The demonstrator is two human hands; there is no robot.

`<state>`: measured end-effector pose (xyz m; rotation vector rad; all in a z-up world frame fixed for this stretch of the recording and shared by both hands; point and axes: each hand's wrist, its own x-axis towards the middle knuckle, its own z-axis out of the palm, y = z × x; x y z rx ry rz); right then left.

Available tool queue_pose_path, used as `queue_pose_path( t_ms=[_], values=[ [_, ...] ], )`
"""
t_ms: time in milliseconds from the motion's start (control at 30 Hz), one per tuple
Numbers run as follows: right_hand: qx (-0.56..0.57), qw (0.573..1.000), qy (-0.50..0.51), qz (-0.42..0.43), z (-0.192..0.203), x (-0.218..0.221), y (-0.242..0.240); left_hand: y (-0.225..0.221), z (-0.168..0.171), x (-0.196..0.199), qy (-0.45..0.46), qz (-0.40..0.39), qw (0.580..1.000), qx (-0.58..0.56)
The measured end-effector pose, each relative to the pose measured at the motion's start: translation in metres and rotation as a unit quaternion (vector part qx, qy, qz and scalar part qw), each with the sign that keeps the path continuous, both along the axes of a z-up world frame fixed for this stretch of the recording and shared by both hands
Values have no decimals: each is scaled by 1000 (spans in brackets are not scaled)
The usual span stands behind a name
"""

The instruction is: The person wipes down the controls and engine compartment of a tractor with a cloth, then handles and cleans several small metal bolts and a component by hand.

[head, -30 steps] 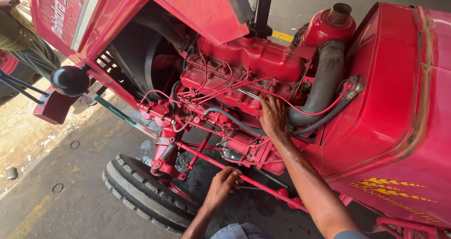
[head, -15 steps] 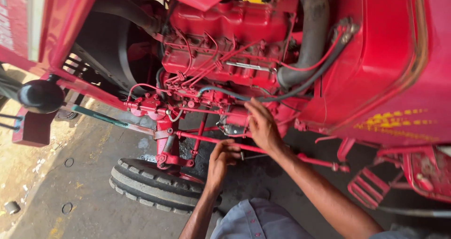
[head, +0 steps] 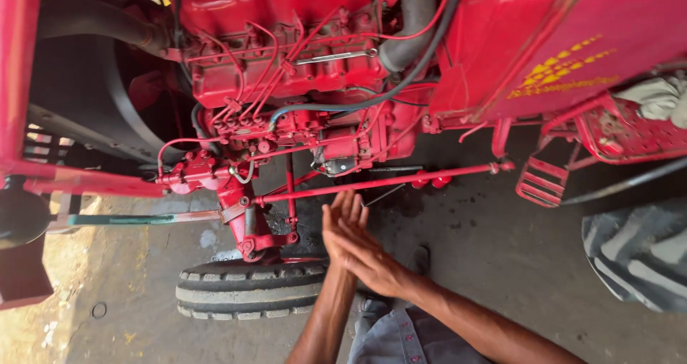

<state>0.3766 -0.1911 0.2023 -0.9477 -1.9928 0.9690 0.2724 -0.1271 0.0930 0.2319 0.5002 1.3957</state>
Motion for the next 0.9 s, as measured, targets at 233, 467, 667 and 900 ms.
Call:
queue_pose_path(
  t_ms=[233, 467, 667, 900],
  values=[
    [-75, 944, 67, -314, -77, 81, 60, -62, 60, 71, 122, -197, 972, -20],
    [-444, 716, 459, -283, -103, 179, 20, -79, 84, 72, 325, -221, 919, 21],
    [-380, 670, 611, -183, -89, 201, -64, -146, 119, 177, 470, -242, 785, 323],
    [-297, 610, 723, -133, -41, 293, -192, -194, 90, 294, 649, -99, 536, 532]
  ],
)
